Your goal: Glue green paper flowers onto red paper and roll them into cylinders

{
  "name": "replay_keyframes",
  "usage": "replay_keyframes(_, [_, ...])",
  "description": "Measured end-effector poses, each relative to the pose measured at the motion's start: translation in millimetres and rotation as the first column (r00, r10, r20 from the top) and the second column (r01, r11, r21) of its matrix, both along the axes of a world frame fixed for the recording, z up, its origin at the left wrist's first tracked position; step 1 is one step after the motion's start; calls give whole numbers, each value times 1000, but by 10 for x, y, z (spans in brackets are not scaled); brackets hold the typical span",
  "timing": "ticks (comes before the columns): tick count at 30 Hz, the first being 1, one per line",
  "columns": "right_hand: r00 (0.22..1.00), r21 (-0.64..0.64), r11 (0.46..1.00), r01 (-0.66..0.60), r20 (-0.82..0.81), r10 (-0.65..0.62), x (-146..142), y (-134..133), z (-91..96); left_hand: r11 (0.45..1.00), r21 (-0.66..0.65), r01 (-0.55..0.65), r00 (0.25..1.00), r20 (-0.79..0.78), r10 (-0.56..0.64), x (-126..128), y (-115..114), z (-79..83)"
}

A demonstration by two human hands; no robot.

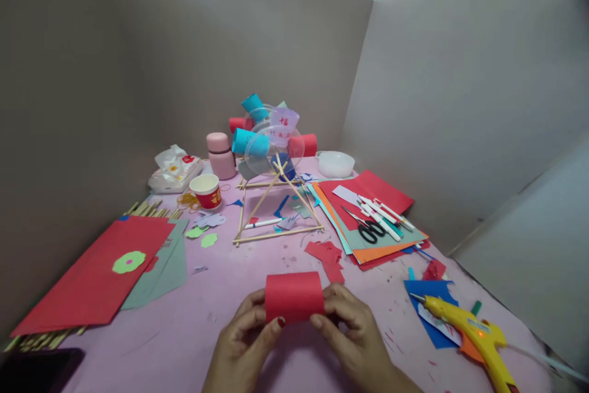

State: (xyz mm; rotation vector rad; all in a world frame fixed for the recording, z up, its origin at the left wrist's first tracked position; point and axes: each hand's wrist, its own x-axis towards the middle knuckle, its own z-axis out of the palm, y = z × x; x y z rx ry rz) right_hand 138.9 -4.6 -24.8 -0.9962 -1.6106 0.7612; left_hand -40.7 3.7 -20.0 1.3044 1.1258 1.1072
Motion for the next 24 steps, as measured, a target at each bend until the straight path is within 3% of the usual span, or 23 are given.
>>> replay_keyframes(4, [998,-90,996,-1,-58,-4,10,29,-38,982,155,-112,976,-169,138,-61,6,-40])
replay_keyframes(7, [997,-127,992,-1,-73,-8,21,39,-50,979,184,-86,969,-214,125,-100,1,-26])
replay_keyframes(13, [994,-180,983,32,-94,-49,14,49,-70,999,50,0,993,-121,6,-75,-22,29])
replay_keyframes(24, [996,-227,974,2,-88,-23,13,69,-68,991,-121,-50,996,-76,41,-29,-40,70])
